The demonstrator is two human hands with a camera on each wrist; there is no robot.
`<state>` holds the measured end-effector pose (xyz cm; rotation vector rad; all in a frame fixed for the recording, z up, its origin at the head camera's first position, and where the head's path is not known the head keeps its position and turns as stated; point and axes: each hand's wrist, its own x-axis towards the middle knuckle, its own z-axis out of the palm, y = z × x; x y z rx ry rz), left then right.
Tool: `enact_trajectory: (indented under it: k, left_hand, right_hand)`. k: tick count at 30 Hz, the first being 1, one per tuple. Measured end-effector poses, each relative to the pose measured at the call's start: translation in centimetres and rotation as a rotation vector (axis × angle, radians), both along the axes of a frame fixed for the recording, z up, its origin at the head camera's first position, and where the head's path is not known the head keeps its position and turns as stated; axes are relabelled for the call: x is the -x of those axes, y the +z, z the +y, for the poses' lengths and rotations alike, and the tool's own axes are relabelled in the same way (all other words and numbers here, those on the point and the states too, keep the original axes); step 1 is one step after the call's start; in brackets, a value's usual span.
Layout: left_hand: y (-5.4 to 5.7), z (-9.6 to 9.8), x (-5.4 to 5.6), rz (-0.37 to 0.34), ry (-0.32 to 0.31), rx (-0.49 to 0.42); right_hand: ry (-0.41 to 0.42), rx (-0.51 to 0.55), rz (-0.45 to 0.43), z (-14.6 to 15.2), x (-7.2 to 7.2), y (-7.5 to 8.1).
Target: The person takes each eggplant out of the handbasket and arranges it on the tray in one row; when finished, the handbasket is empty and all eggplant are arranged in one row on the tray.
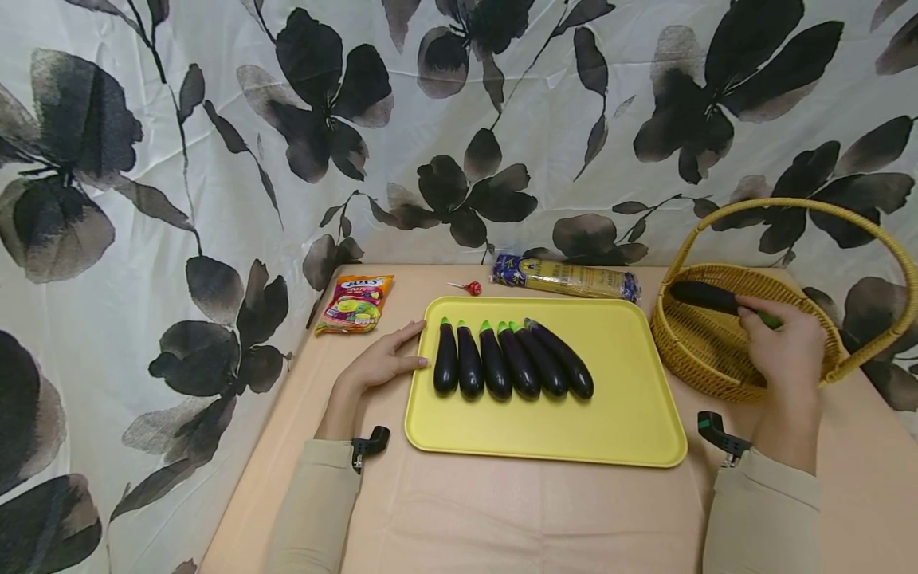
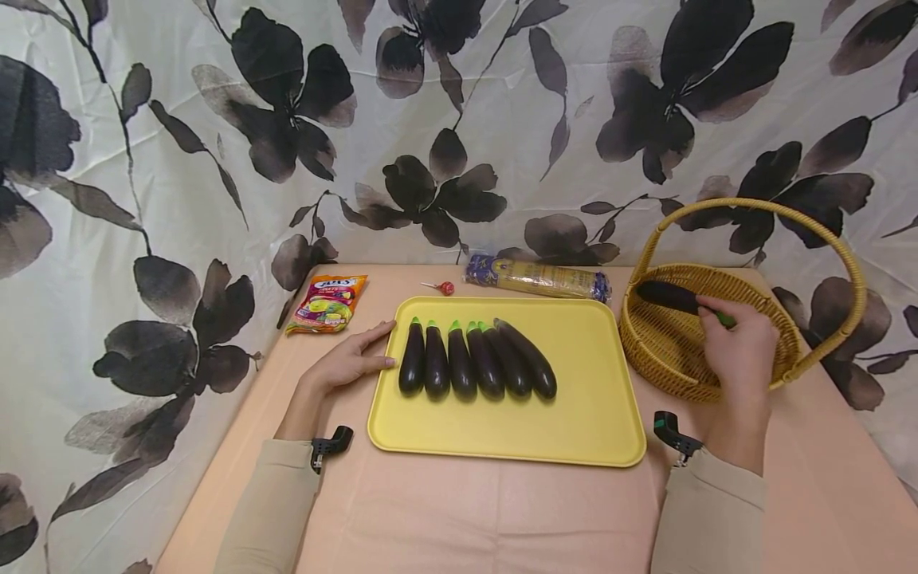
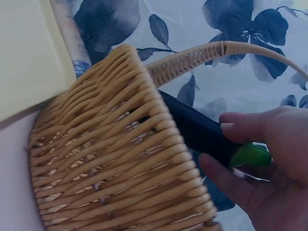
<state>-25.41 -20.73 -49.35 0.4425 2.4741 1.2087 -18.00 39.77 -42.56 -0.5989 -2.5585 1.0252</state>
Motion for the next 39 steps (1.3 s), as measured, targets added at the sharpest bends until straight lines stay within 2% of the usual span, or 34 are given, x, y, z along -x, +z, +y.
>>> enact_trajectory:
  k: [5,8,14,17,22,28,39]
  left_hand:
    - [0.0,0.0,0.0,-0.005,0.001,0.001]
    - [0.0,0.0,0.1,-0.007,0.006,0.002]
    - [-0.1,-0.1,0.1,-0.007,0.004,-0.008]
    - [-0.1,-0.1,0.1,-0.007,0.001,-0.004]
    - [0.0,-0.1,0.0,-0.005,-0.001,0.003]
    - [-0.1,0.0,0.1,0.001,-0.001,0.001]
    - [-0.2,-0.1,0.2,-0.007,0.018,0.023]
  right_hand:
    - [-0.05,0.042,0.113,-0.5,-0.3,0.8]
    - [-0.053,0.074,0.2,-1.1,-0.3,1.3]
    - [0.041,0.116,0.371,-2.5,-0.5,2.1]
    - [0.098,0.122,0.428,-2.8,-0.5,2.4]
    - [0.177,0.08,0.438,-3.7,-0.5,2.8]
    - [0.207,0.022,0.468,-4.4,0.0,2.8]
    - [0.257,0.132,0.523,-5.3,0.4,3.0]
